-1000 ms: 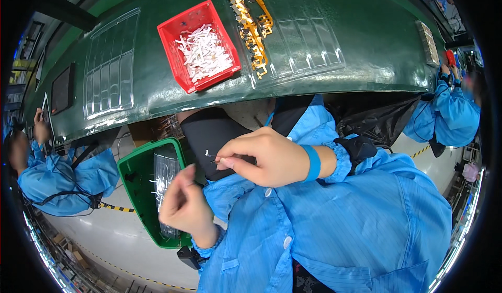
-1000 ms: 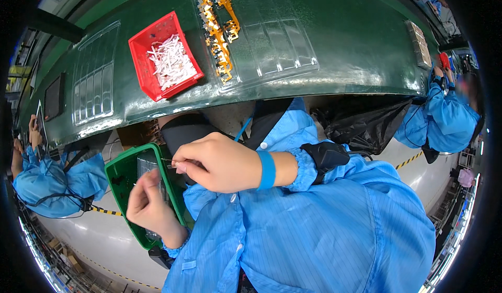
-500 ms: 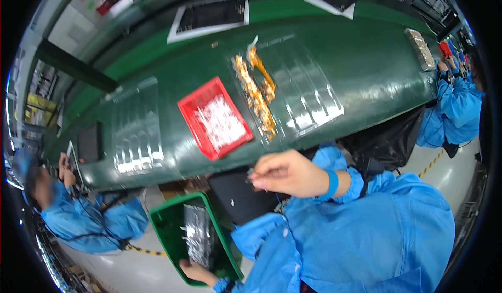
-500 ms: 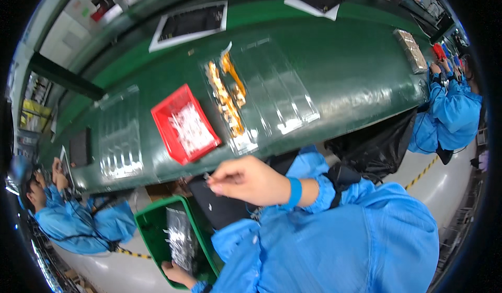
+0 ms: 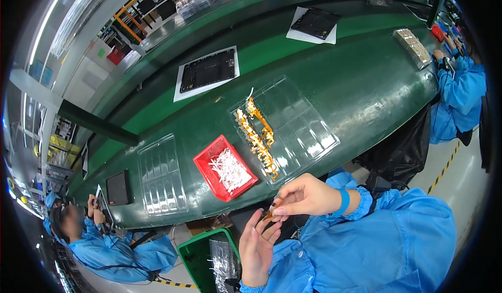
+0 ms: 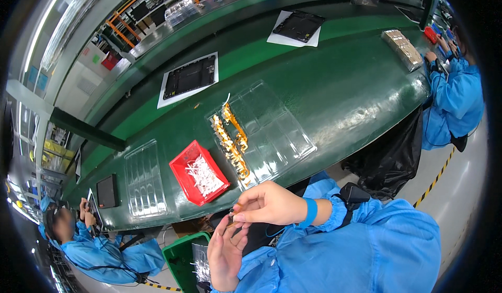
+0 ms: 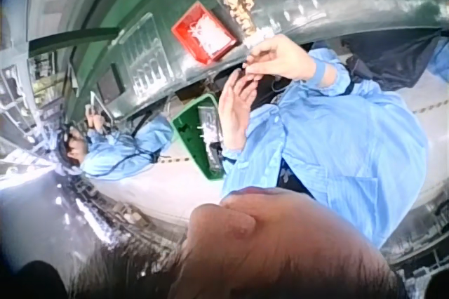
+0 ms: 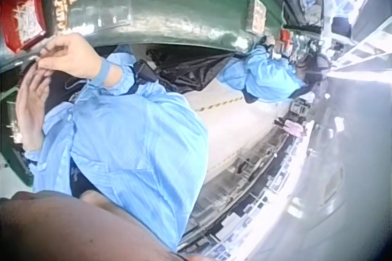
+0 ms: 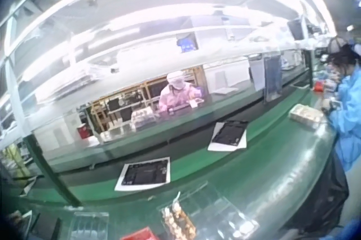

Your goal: Manually assembling small electronic parts and cables at a factory workstation.

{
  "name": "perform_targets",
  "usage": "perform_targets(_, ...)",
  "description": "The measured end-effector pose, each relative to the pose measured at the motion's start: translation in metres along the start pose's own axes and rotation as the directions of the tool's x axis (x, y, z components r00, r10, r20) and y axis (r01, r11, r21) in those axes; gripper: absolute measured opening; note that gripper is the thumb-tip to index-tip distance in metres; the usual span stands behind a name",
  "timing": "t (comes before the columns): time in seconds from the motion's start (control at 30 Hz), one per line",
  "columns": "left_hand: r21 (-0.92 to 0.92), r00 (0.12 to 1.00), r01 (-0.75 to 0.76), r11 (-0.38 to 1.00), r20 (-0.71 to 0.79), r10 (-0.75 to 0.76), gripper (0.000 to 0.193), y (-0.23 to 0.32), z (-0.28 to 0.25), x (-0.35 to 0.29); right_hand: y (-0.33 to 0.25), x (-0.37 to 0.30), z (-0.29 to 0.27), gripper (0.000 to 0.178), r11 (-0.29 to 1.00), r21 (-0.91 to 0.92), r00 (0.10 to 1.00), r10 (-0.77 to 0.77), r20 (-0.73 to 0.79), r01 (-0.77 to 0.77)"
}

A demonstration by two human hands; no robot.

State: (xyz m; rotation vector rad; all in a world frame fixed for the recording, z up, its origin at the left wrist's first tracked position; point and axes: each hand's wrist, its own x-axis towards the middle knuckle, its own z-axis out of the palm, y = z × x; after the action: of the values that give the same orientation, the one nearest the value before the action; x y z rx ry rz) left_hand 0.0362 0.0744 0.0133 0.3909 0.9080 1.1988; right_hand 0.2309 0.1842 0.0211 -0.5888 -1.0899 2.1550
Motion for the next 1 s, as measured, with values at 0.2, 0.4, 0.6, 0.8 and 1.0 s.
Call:
perform_targets(0.2, -0.066, 0.994, 0.108, 0.992, 0.018, -0.107, 0.052, 0.002, 0.026, 0.032, -0.011, -0.016, -0.024, 0.021, 0.996, 0.066, 0.996, -0.063, -0.064, 0.067)
perform_targets(0.4, -0.106, 1.000, 0.012, 0.994, -0.017, -0.014, 0.028, 0.011, 0.033, 0.053, -0.024, -0.030, -0.048, 0.014, 0.991, 0.087, 0.993, -0.093, -0.072, 0.100)
perform_targets(0.6, 0.188, 0.984, -0.174, 0.967, 0.066, 0.165, 0.031, 0.060, 0.062, 0.086, -0.028, -0.026, -0.061, 0.017, 0.970, 0.183, 0.979, -0.135, -0.152, 0.162)
perform_targets(0.8, 0.534, 0.955, -0.293, 0.793, 0.124, 0.269, 0.031, 0.139, 0.093, 0.155, -0.018, -0.003, -0.083, 0.019, 0.977, -0.003, 0.959, -0.210, -0.189, 0.214)
perform_targets(1.0, 0.724, 0.902, -0.380, 0.576, 0.152, 0.404, 0.033, 0.245, 0.130, 0.282, 0.003, 0.010, -0.115, 0.012, 0.473, -0.853, 0.781, -0.610, -0.134, 0.223)
